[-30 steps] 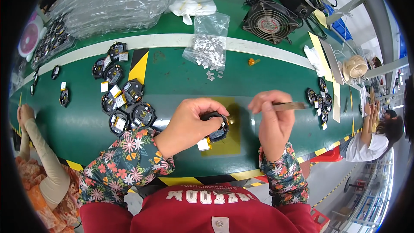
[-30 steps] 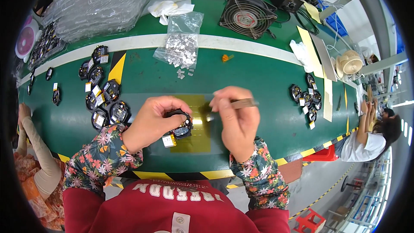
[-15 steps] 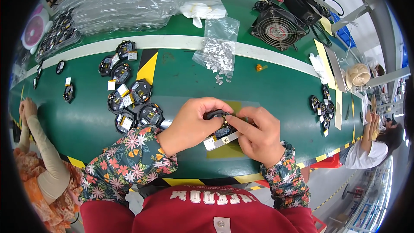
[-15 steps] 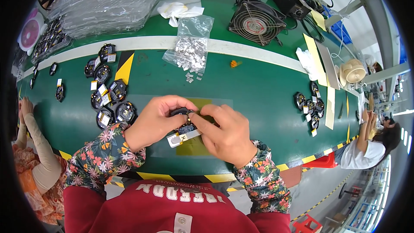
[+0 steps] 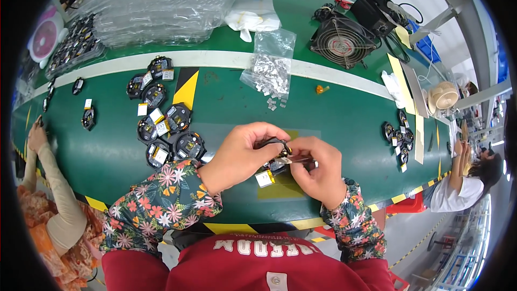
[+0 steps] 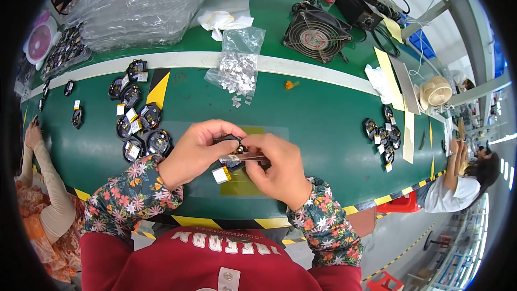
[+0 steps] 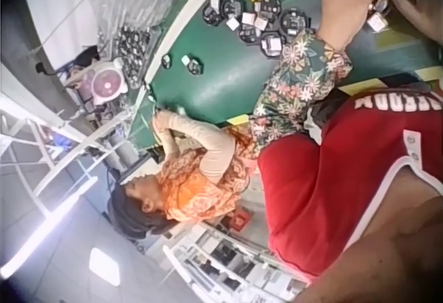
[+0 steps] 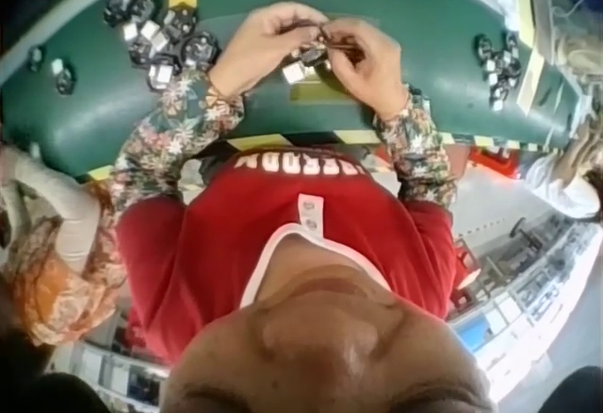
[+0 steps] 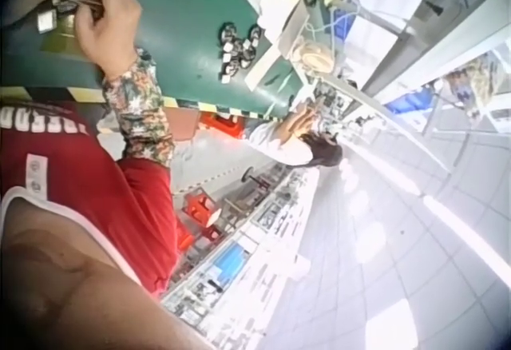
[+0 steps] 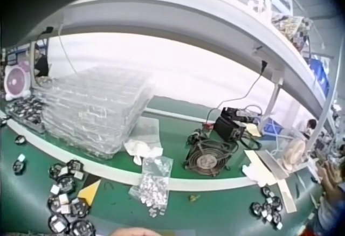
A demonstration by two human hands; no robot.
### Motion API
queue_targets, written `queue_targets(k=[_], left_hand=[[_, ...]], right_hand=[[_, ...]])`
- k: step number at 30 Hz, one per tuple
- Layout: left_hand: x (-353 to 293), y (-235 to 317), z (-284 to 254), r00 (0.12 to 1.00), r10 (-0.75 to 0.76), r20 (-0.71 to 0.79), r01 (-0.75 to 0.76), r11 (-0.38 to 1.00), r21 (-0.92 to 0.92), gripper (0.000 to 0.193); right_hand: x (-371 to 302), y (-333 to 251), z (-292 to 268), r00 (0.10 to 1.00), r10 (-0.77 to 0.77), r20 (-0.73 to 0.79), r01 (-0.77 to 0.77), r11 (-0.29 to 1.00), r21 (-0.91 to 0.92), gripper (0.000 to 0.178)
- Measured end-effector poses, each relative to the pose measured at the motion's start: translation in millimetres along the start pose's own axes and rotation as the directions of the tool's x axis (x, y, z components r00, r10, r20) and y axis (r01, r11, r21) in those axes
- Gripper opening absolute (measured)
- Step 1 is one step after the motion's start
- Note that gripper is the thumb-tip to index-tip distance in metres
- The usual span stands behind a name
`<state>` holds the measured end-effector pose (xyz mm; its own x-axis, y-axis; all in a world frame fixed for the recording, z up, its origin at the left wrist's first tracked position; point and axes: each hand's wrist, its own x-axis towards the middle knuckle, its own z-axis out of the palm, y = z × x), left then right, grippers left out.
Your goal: The person attaches small silver components to circular electronic modules by picking them up with tweezers and placing them onto the modules.
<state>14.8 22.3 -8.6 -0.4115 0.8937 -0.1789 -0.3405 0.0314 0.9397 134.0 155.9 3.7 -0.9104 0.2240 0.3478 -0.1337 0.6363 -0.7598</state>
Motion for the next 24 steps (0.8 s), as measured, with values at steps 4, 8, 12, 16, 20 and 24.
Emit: queue_targets(k=[4,8,12,16,20,24], left_hand=[[-1,-5,-1,0.996,0.093,0.000,-0.092,0.988,0.121,0.023],[-10,26,-5,0.957,0.283,-0.063,-0.228,0.869,0.438,0.030],[-18,68,-70,0.789,0.613,-0.025,-0.078,0.141,0.987,0.015],[-43,65,-115,0.915,0.373,-0.157,0.114,0.134,0.984,0.018],[-30,63,-117,0.937,0.330,-0.115,0.067,0.153,0.986,0.016],[-26,64,-110,0.942,0.323,-0.088,-0.021,0.321,0.947,0.014]], right_hand=[[-1,-4,3,0.979,0.202,0.027,-0.203,0.953,0.225,0.020],[5,3,-16,0.963,0.250,-0.099,-0.244,0.968,0.065,0.014],[-2,25,-83,0.929,0.231,-0.290,-0.337,0.854,-0.396,0.015],[0,28,-87,0.862,0.046,-0.505,-0.338,0.795,-0.505,0.013],[5,32,-61,0.877,0.016,-0.479,-0.199,0.921,-0.334,0.008],[13,16,-30,0.941,0.034,-0.338,-0.087,0.986,-0.142,0.006]])
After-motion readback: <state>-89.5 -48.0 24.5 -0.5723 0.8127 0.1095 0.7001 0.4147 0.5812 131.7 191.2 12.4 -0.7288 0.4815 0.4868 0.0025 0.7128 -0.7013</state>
